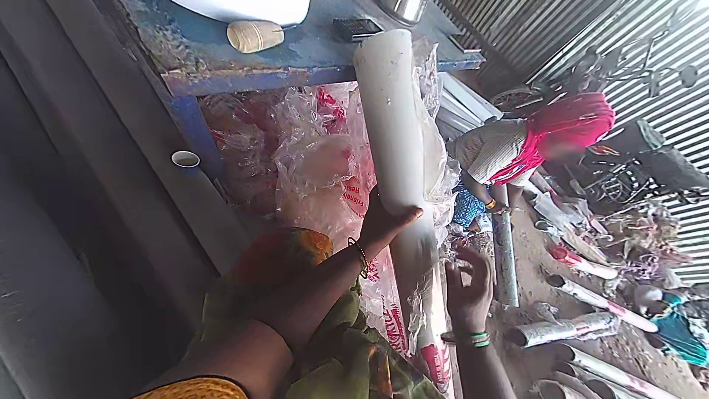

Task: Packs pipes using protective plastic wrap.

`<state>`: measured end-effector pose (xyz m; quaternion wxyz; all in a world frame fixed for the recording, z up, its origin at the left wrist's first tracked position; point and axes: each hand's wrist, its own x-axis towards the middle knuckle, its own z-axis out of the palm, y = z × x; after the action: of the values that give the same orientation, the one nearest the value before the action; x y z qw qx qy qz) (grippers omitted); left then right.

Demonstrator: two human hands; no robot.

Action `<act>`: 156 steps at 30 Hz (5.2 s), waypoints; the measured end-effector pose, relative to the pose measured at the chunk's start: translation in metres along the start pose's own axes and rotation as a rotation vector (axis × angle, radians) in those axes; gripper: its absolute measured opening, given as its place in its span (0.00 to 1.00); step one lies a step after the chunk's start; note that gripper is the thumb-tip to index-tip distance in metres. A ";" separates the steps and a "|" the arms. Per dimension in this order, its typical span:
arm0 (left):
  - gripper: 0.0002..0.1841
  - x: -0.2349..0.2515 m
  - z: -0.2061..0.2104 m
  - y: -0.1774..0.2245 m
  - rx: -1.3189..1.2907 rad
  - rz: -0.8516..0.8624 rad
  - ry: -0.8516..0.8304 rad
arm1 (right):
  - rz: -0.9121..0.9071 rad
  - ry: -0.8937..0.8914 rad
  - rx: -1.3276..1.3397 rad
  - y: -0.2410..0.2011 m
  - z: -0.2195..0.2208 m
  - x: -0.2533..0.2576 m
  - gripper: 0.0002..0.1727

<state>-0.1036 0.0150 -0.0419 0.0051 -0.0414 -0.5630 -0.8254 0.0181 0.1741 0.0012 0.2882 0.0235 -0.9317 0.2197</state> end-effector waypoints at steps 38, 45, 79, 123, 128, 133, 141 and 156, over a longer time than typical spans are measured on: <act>0.58 0.002 -0.005 0.011 0.195 -0.048 -0.020 | 0.517 -0.206 0.860 -0.034 0.051 0.143 0.16; 0.56 0.004 -0.010 0.008 0.096 -0.035 -0.077 | 0.390 -0.224 0.632 -0.044 0.042 0.128 0.14; 0.45 0.044 -0.034 0.035 -0.222 -0.062 -0.100 | -0.143 -0.251 -0.435 -0.182 -0.004 0.223 0.34; 0.42 0.051 -0.029 0.030 -0.128 -0.077 -0.018 | 0.744 -0.242 0.702 -0.035 0.085 0.234 0.42; 0.41 0.049 -0.029 0.032 -0.192 -0.082 -0.030 | 0.590 0.100 0.677 -0.048 0.042 0.258 0.26; 0.44 0.048 -0.031 0.029 -0.180 -0.042 -0.044 | 0.115 -0.195 0.229 -0.095 0.028 0.269 0.21; 0.44 0.048 -0.031 0.030 -0.199 -0.053 -0.047 | 0.044 -0.388 0.084 -0.122 0.069 0.279 0.17; 0.44 0.049 -0.032 0.031 -0.212 -0.070 -0.059 | 0.024 -0.300 -0.310 -0.138 0.083 0.292 0.20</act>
<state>-0.1528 -0.0238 -0.0214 -0.0447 -0.0462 -0.4738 -0.8783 -0.2454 0.0385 0.1545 0.1437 0.0003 -0.9871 0.0712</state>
